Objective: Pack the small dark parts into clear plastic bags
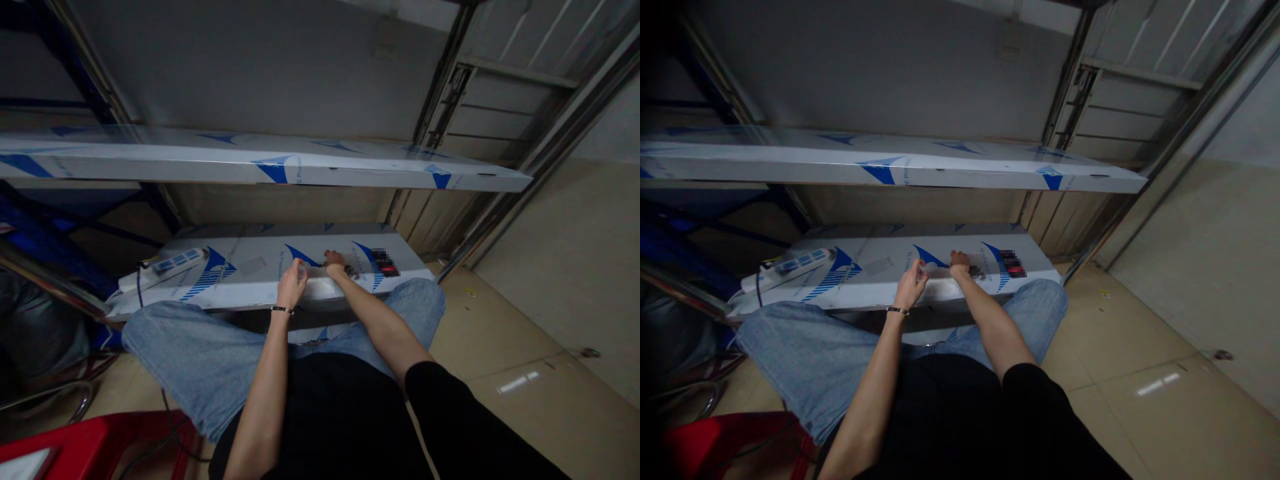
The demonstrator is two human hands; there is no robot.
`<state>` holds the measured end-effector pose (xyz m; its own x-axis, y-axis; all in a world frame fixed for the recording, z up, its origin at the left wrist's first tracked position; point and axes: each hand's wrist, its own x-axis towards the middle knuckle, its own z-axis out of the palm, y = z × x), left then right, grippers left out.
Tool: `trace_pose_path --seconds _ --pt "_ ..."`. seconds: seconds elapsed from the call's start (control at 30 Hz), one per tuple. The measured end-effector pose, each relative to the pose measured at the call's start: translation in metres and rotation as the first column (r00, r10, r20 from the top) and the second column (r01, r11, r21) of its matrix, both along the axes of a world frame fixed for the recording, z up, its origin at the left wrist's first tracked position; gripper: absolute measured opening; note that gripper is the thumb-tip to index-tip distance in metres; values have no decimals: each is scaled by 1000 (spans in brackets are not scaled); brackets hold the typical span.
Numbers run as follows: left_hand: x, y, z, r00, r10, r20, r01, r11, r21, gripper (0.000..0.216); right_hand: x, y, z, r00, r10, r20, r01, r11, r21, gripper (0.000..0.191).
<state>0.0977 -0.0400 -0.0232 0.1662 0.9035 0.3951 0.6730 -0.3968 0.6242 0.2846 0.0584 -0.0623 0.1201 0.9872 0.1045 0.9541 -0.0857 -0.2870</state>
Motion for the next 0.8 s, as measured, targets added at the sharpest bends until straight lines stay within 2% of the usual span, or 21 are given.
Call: trace_pose_path --seconds 0.17,0.33,0.47,0.57,0.63,0.7,0.8 --pt "3 -1 4 977 118 175 -137 985 102 15 5 10 -23 998 53 41 -54 998 19 25" --pt "3 3 1 943 183 278 -210 975 68 13 0 18 -30 999 53 -11 -52 997 52 20" --pt "3 8 -6 930 167 329 -192 980 46 16 -4 19 -22 993 30 -116 -17 993 115 13" --pt "1 13 -10 932 108 346 -133 990 47 19 -10 18 -2 973 -6 -233 49 982 180 16" --pt "0 16 -11 936 59 347 -79 996 46 24 -17 14 15 897 -23 -441 152 954 259 22" --pt "1 18 -12 940 25 339 -42 998 45 26 -26 1 29 728 15 -685 289 900 327 26" --pt "2 19 -10 945 10 328 -25 999 42 24 -42 -32 41 525 194 -828 296 871 391 29"
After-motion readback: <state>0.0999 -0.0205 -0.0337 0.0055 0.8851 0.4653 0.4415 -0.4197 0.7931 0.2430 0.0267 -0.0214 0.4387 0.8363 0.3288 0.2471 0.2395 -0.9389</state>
